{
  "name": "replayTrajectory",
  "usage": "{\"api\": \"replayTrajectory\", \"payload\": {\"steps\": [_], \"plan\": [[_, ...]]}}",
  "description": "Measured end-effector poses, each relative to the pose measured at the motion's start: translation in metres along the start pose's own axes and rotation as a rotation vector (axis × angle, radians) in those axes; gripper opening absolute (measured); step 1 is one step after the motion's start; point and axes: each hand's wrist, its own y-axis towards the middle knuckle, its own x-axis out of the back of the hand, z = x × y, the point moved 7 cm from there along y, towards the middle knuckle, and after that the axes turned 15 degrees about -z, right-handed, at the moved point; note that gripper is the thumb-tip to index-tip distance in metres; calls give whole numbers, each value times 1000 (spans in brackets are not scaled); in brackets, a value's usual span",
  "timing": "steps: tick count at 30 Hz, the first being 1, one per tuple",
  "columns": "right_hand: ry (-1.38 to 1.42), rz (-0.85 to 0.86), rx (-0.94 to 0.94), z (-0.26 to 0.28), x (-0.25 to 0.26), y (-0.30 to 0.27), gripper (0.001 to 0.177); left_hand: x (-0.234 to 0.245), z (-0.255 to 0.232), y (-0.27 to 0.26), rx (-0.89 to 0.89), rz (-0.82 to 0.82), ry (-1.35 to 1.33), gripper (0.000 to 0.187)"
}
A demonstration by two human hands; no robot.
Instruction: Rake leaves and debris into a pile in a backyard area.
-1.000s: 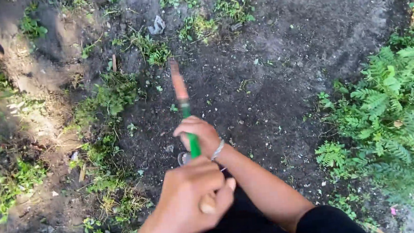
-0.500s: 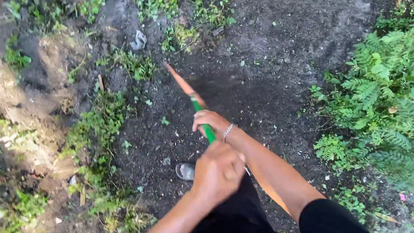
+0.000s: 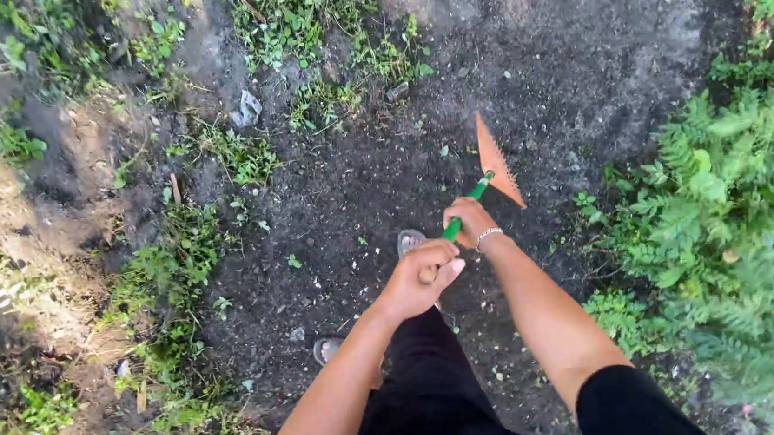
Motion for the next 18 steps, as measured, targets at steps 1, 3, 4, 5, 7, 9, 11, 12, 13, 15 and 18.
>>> {"api": "replayTrajectory", "payload": {"steps": [1, 3, 4, 5, 7, 9, 11, 12, 13, 15, 18], "plan": [[100, -10, -34, -8, 1, 10, 16, -3, 1, 14, 57, -39, 30, 20], [198, -19, -55, -26, -34, 39, 18, 0, -16, 43, 103, -85, 61, 16], [380, -31, -89, -33, -69, 56, 7, 10, -29, 56, 149, -143, 217, 18], [563, -40, -124, -40, -105, 71, 10, 22, -44, 66, 195, -201, 373, 20], [501, 35, -151, 47, -33, 99, 5, 12, -108, 87, 120, -187, 418, 17], [435, 71, -121, 110, 23, 168, 2, 11, -156, 121, -19, -172, 487, 14], [577, -109, 169, 153, 84, 196, 10, -13, -178, 136, -34, 10, 598, 22], [587, -101, 178, 146, 94, 203, 10, -10, -181, 143, -31, -1, 607, 22], [518, -104, 181, 137, 103, 211, 12, -6, -185, 151, -34, -42, 542, 26], [451, -112, 189, 105, 111, 222, 14, 0, -167, 163, -43, -83, 482, 30], [285, -42, 256, 43, 78, 222, 16, 8, -107, 168, 15, -192, 270, 25]]}}
